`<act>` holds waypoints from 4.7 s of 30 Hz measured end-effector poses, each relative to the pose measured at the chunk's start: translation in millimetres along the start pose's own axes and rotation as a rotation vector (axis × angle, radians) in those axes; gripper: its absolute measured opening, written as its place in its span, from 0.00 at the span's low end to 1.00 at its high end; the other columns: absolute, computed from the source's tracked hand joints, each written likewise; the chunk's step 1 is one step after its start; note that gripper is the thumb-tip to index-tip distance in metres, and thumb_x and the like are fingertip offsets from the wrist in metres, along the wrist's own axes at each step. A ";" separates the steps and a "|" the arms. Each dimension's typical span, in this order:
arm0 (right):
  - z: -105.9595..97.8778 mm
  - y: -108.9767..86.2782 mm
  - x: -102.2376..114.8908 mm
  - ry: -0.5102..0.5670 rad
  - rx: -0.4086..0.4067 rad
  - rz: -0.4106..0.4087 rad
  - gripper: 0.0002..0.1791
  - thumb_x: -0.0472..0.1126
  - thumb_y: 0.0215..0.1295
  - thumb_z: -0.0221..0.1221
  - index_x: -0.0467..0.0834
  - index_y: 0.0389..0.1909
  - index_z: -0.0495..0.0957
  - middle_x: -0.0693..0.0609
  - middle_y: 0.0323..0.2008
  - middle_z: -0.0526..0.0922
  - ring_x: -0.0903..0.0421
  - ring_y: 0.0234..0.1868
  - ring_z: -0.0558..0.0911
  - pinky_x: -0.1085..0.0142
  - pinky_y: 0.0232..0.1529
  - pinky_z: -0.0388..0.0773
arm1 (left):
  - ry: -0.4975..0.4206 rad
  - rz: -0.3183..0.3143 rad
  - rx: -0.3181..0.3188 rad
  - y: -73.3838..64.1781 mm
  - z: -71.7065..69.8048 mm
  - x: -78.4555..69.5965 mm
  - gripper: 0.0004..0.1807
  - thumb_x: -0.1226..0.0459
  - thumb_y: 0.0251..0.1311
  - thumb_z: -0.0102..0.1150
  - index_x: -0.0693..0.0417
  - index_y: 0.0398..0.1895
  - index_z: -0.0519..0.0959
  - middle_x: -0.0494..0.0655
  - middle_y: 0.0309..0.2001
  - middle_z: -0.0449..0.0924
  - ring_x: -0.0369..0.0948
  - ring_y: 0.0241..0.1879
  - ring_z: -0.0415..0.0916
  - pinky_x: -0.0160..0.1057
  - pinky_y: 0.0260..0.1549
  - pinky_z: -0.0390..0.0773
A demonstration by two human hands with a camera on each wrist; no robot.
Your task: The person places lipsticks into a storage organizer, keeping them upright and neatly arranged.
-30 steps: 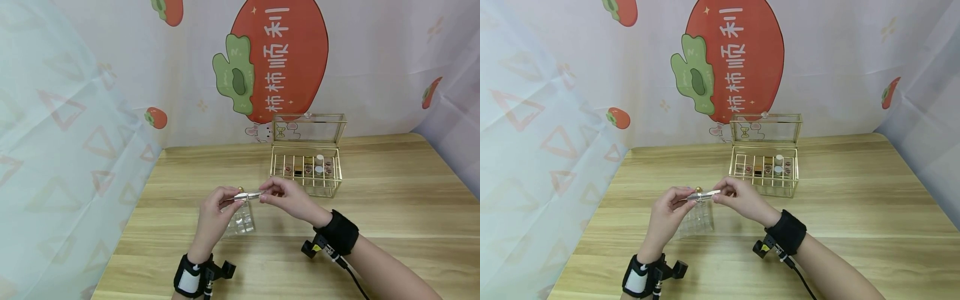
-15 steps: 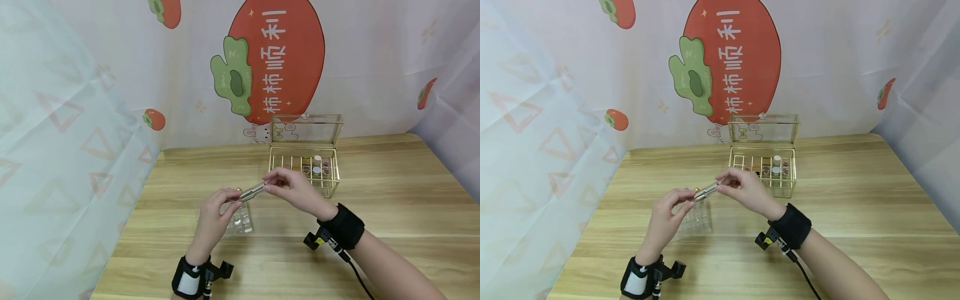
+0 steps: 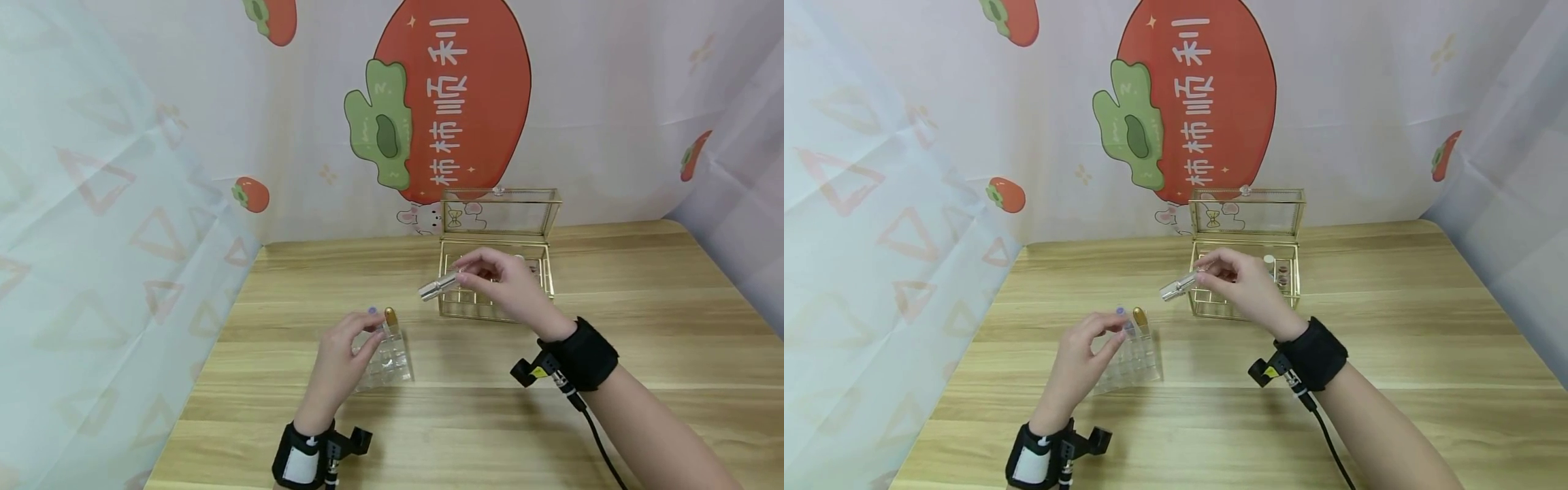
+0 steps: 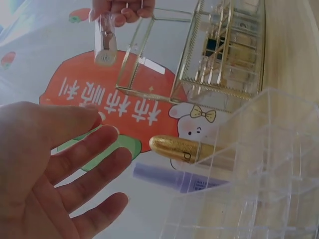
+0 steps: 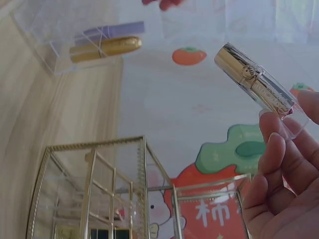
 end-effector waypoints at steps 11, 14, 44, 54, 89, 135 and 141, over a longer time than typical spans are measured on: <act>-27.6 4.9 -11.4 -0.091 -0.140 0.021 0.14 0.44 0.64 0.61 0.40 0.46 0.80 0.43 0.32 0.84 0.58 0.27 0.76 0.72 0.23 0.71 | 0.096 0.032 -0.010 -0.5 6.9 8.1 0.13 0.70 0.52 0.67 0.60 0.43 0.82 0.52 0.46 0.82 0.42 0.50 0.75 0.47 0.50 0.79; -33.2 5.9 -16.9 -0.099 -0.168 0.033 0.14 0.42 0.64 0.60 0.39 0.47 0.79 0.45 0.31 0.83 0.58 0.27 0.76 0.72 0.24 0.70 | 0.112 0.013 -0.022 0.0 7.5 11.1 0.13 0.70 0.51 0.68 0.61 0.42 0.82 0.54 0.48 0.80 0.44 0.50 0.74 0.48 0.51 0.78; -46.7 14.5 -46.4 -0.593 -0.273 0.018 0.15 0.40 0.63 0.61 0.34 0.45 0.80 0.40 0.26 0.84 0.49 0.26 0.79 0.53 0.27 0.75 | 0.184 -0.076 0.014 8.5 19.4 30.6 0.18 0.71 0.54 0.65 0.59 0.50 0.80 0.52 0.47 0.79 0.40 0.44 0.76 0.40 0.42 0.83; -40.5 17.5 -42.8 -0.722 -0.273 -0.007 0.14 0.42 0.60 0.63 0.38 0.44 0.82 0.43 0.25 0.86 0.51 0.22 0.79 0.60 0.13 0.70 | 0.174 -0.102 -0.020 6.5 17.9 33.3 0.15 0.70 0.54 0.66 0.60 0.47 0.80 0.51 0.43 0.81 0.40 0.41 0.76 0.40 0.40 0.83; -19.8 39.3 -50.3 -0.851 -0.032 0.022 0.11 0.36 0.60 0.61 0.41 0.43 0.84 0.41 0.37 0.87 0.49 0.25 0.80 0.57 0.14 0.73 | 0.166 -0.077 -0.056 10.4 14.5 31.0 0.11 0.73 0.54 0.64 0.60 0.43 0.81 0.52 0.40 0.82 0.40 0.38 0.77 0.43 0.33 0.85; -0.8 18.4 -51.4 -0.587 0.035 0.033 0.14 0.36 0.61 0.59 0.38 0.47 0.83 0.44 0.34 0.84 0.54 0.25 0.73 0.64 0.21 0.69 | 0.086 -0.033 -0.258 2.5 -17.4 20.1 0.11 0.72 0.57 0.63 0.65 0.43 0.80 0.56 0.39 0.82 0.43 0.38 0.79 0.42 0.36 0.85; 26.2 13.6 -29.8 -0.328 0.142 -0.051 0.13 0.38 0.63 0.60 0.39 0.46 0.83 0.50 0.30 0.80 0.57 0.28 0.72 0.64 0.27 0.73 | -0.102 -0.082 -0.315 3.6 -21.0 22.6 0.11 0.73 0.57 0.62 0.68 0.43 0.80 0.57 0.40 0.82 0.42 0.39 0.79 0.39 0.38 0.85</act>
Point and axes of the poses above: each hand's wrist, its own y-axis towards the middle knuckle, its own z-axis out of the palm, x = y × z, the point moved 8 cm from there along y, towards the middle knuckle
